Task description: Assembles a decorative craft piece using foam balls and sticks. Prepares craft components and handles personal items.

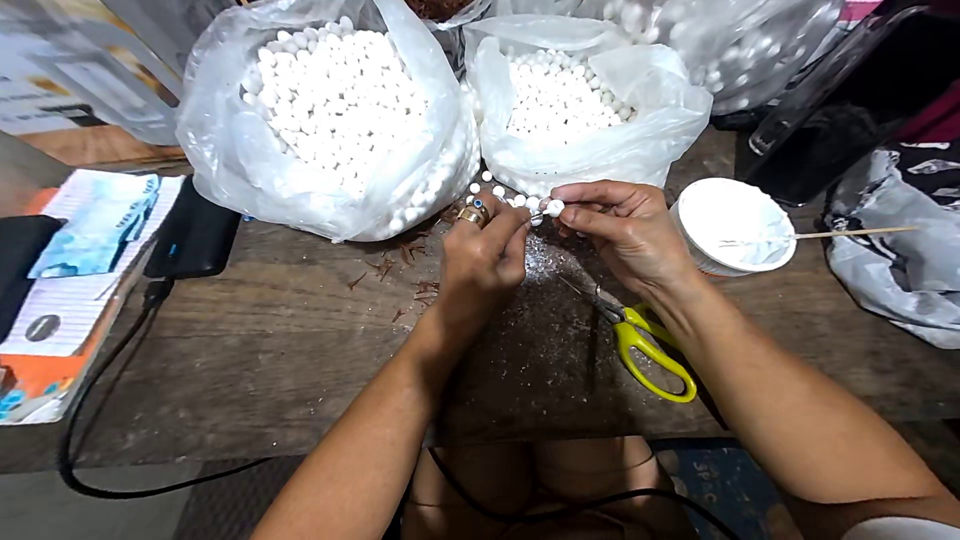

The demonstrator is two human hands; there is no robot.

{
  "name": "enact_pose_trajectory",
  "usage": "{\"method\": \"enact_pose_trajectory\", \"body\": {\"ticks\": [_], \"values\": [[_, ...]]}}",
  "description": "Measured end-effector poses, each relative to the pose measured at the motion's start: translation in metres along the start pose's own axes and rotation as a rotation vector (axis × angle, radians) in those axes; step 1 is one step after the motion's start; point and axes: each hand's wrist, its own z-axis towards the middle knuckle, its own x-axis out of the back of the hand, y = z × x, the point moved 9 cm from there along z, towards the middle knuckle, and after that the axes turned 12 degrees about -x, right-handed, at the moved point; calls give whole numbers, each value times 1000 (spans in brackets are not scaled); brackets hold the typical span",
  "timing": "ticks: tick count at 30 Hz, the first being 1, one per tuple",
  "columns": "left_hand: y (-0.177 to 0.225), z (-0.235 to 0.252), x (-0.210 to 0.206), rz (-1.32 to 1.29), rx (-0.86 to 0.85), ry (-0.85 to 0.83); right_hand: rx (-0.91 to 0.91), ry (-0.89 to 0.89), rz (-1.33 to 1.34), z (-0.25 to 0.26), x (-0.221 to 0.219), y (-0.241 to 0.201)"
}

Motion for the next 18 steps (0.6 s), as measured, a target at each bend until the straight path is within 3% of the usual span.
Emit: {"method": "enact_pose_trajectory", "body": {"ticks": [13,18], "values": [[2,0,-1,-12,-5,0,162,58,-231,-7,-2,-14],[0,-2,1,-19,12,46,264,2,-430,-16,-14,-24]]}}
